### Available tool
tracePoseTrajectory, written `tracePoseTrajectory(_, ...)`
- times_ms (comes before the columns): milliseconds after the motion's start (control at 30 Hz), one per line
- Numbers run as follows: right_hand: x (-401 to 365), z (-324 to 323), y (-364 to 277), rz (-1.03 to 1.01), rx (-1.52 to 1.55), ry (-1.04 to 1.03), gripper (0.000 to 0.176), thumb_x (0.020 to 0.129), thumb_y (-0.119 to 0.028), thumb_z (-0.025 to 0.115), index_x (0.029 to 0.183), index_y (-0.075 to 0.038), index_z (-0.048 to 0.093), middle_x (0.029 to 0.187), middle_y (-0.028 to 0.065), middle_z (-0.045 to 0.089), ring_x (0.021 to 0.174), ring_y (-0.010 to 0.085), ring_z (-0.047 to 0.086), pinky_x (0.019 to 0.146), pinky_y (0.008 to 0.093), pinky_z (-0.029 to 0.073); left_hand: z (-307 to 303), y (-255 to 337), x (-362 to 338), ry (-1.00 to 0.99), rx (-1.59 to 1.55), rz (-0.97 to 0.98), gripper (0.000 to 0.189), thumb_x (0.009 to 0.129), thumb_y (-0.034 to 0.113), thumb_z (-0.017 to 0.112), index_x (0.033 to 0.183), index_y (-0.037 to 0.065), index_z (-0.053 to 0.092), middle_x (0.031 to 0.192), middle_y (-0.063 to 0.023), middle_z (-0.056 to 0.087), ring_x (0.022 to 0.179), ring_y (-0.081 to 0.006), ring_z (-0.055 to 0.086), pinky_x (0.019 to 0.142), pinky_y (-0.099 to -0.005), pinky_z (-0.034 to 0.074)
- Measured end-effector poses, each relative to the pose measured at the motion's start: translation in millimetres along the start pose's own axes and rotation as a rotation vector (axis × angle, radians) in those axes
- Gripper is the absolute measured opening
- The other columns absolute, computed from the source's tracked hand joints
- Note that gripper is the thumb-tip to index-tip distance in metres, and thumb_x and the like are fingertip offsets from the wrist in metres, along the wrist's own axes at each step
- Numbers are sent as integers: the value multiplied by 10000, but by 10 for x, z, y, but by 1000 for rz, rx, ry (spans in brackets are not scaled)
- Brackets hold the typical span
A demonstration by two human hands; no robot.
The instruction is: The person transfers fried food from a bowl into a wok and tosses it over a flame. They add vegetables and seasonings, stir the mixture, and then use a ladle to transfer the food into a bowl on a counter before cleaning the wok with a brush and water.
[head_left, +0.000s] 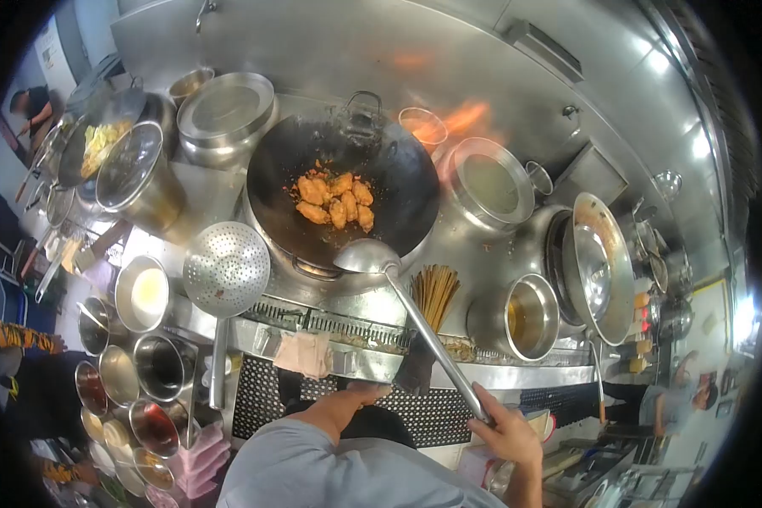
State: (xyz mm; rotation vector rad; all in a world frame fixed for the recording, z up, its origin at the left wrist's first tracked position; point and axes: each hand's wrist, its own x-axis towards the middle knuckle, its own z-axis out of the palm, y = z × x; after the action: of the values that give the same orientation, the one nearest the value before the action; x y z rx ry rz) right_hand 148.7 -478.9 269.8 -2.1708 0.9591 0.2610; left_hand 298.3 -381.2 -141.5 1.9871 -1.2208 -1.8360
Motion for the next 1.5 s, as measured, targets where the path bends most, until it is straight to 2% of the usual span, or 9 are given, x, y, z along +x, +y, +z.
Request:
tracePoseTrajectory(233,1524,148,121,-208,-230,53,614,896,-262,558,1445,-152,306,714,231,631,596,371,622,560,457,490,-61,-30,-780,-102,54,266,692,770,247,675,1380,104,382,1143,-195,627,1051,-324,607,864,-406,482)
tracePoseTrajectory(567,1208,970,386,-31,657,135,548,882,-148,562,1387,-45,377,640,69,548,410,134,499,398,295,414,-1377,55,-2799,583,-1877,547,558,931,578,427,1252,126,487,1057,-75,617,915,-267,622,762,-444,530)
tracePoseTrajectory(800,434,755,-108,-50,623,-144,567,871,-118,580,1393,-53,368,620,42,538,420,121,500,399,270,412,-2931,89,-1594,400,-1642,468,156,917,217,532,960,69,556,917,-67,592,847,-199,595,744,-375,541)
tracePoseTrajectory(1067,136,-111,-1096,53,-97,-242,530,914,-271,536,1382,-72,386,685,99,605,466,173,592,476,327,494,-2139,681,-2489,441,-1718,495,186,967,224,422,909,87,534,803,-70,587,649,-206,605,447,-300,473)
tracePoseTrajectory(1133,436,-26,-1107,2,-149,-226,467,905,-242,524,1318,-53,415,659,108,601,473,205,603,469,365,490,-2333,348,-2024,726,-1028,861,198,970,222,411,891,82,527,784,-61,577,622,-191,583,465,-293,475)
tracePoseTrajectory(1300,1379,827,-553,-344,-313,339,526,888,-206,507,1350,9,377,722,167,627,492,228,592,512,382,484,-1892,53,-1945,327,-1536,646,172,962,169,400,888,80,527,786,-58,570,622,-184,571,524,-315,489)
tracePoseTrajectory(1367,784,668,-858,-120,-28,141,600,883,-199,519,1406,17,319,778,185,640,487,219,573,532,371,486,-1674,583,-2572,584,-1657,516,170,949,143,411,856,84,541,758,-57,574,630,-187,581,527,-325,485)
tracePoseTrajectory(1467,313,460,-870,-75,136,13,575,892,-201,527,1391,19,345,733,163,632,474,202,568,521,353,484,-2076,153,-2010,78,-1629,981,157,941,161,429,881,79,549,796,-76,585,636,-211,586,515,-320,488)
tracePoseTrajectory(1500,216,414,-824,-69,152,-26,551,892,-195,525,1372,24,366,720,169,633,477,206,576,532,357,490,-2240,357,-2197,443,-1646,564,165,944,176,428,886,73,544,791,-75,578,621,-215,575,497,-319,482)
